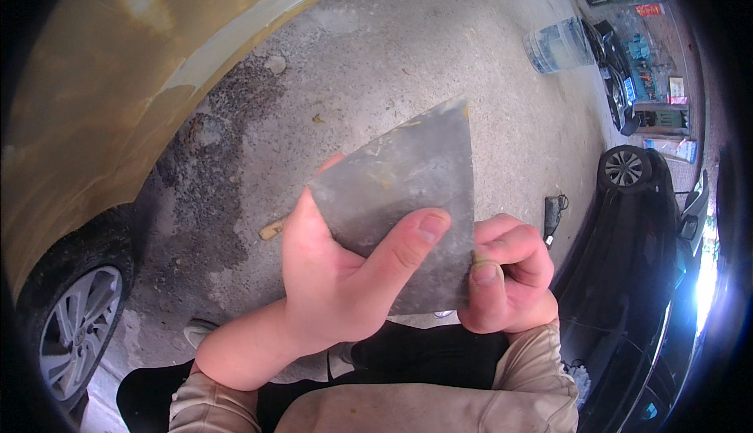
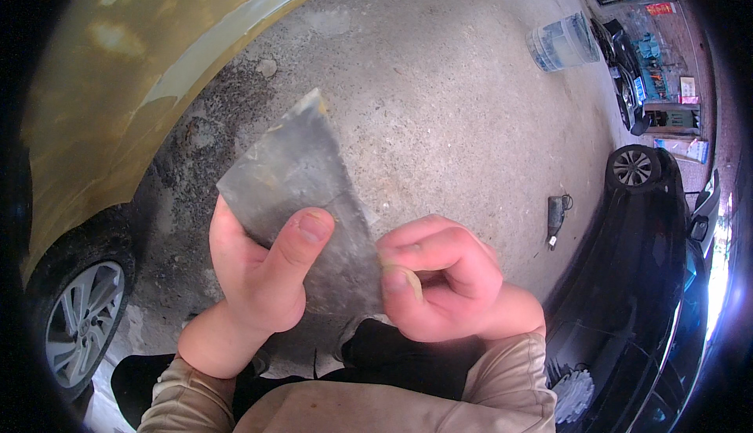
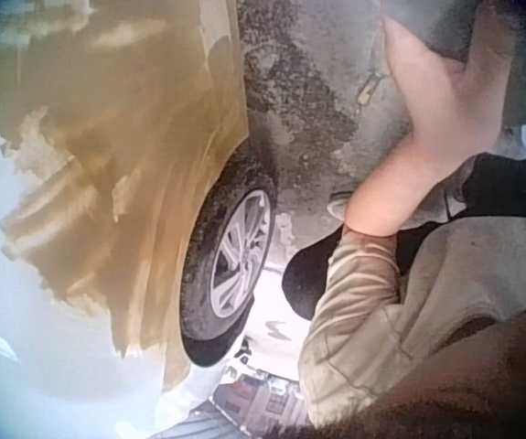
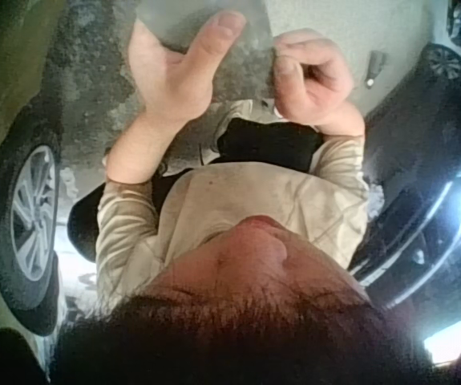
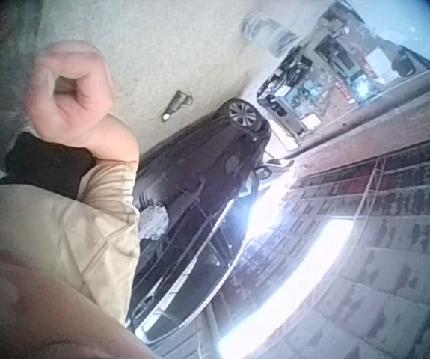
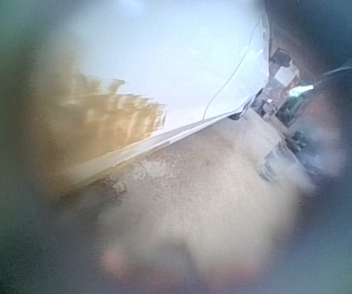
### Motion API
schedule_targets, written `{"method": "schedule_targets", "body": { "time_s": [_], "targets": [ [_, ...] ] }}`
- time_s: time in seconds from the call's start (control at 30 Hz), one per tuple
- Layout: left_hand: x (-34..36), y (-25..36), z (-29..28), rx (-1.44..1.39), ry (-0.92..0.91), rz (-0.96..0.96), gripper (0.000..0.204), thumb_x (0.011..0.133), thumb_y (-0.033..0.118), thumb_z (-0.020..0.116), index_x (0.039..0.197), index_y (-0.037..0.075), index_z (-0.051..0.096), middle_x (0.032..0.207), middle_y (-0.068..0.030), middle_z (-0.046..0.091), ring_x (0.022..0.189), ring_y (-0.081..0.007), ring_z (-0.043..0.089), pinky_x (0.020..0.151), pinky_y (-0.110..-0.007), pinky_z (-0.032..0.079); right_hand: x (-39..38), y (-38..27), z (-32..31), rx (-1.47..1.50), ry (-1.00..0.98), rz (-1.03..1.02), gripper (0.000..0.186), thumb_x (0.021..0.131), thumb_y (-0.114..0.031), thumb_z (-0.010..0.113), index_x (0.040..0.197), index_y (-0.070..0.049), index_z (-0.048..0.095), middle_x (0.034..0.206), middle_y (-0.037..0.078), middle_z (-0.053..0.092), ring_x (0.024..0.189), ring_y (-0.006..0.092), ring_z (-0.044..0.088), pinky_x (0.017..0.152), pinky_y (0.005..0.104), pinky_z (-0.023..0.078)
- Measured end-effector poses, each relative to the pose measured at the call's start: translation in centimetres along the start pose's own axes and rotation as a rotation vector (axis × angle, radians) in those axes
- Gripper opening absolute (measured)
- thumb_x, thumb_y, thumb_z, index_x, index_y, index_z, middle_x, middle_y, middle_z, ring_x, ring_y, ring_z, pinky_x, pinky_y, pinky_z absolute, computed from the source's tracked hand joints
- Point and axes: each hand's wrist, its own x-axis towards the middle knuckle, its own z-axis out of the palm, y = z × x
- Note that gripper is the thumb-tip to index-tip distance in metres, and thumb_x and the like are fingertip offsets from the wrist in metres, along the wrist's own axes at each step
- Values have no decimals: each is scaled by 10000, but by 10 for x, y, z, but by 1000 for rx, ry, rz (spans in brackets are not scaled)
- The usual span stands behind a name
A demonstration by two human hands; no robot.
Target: The person uses a putty knife to apply a brown body filler onto the side panel of a white car. They scoop filler from a can and spread it over a damaged area, smoothing the surface with the tool.
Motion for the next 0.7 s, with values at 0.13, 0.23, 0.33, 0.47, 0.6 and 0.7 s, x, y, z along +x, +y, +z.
{"method": "schedule_targets", "body": {
  "time_s": [0.13,0.23,0.33,0.47,0.6,0.7],
  "targets": [
    [-2,0,0,24,19,37,323,836,37,706,1080,-29,505,932,-62,635,833,-89,593,729,-235,478,1,-1,-1,-55,-18,-16,139,831,14,644,931,-10,551,900,135,643,697,119,610,589,236,495],
    [-2,0,-1,39,21,53,329,828,24,710,1076,-32,502,929,-67,640,825,-92,599,725,-239,482,2,-2,-2,-89,-26,-22,136,826,13,652,918,-12,554,897,133,644,691,115,612,578,233,494],
    [-2,1,-2,71,11,60,336,824,15,710,1078,-38,495,930,-70,643,827,-97,604,727,-242,487,3,-2,-2,-96,-25,-19,135,822,13,655,911,-13,556,893,133,645,687,112,613,569,229,493],
    [-3,1,-1,25,14,68,351,825,7,705,1091,-44,482,941,-76,644,842,-105,609,740,-247,491,3,-2,-1,-99,-19,-14,136,819,14,658,907,-13,559,890,132,647,687,113,615,571,227,494],
    [-3,1,-1,8,11,55,363,827,0,701,1103,-48,471,951,-84,644,856,-111,612,749,-252,494,3,-1,-1,-102,-25,-37,138,814,13,664,905,-14,564,889,132,648,692,118,622,578,231,500],
    [-3,0,0,0,14,62,364,827,-1,700,1105,-49,468,954,-87,645,855,-112,612,748,-254,495,3,-1,-1,-113,-19,-44,138,812,9,668,903,-15,567,887,133,651,692,122,626,581,234,504]
  ]
}}
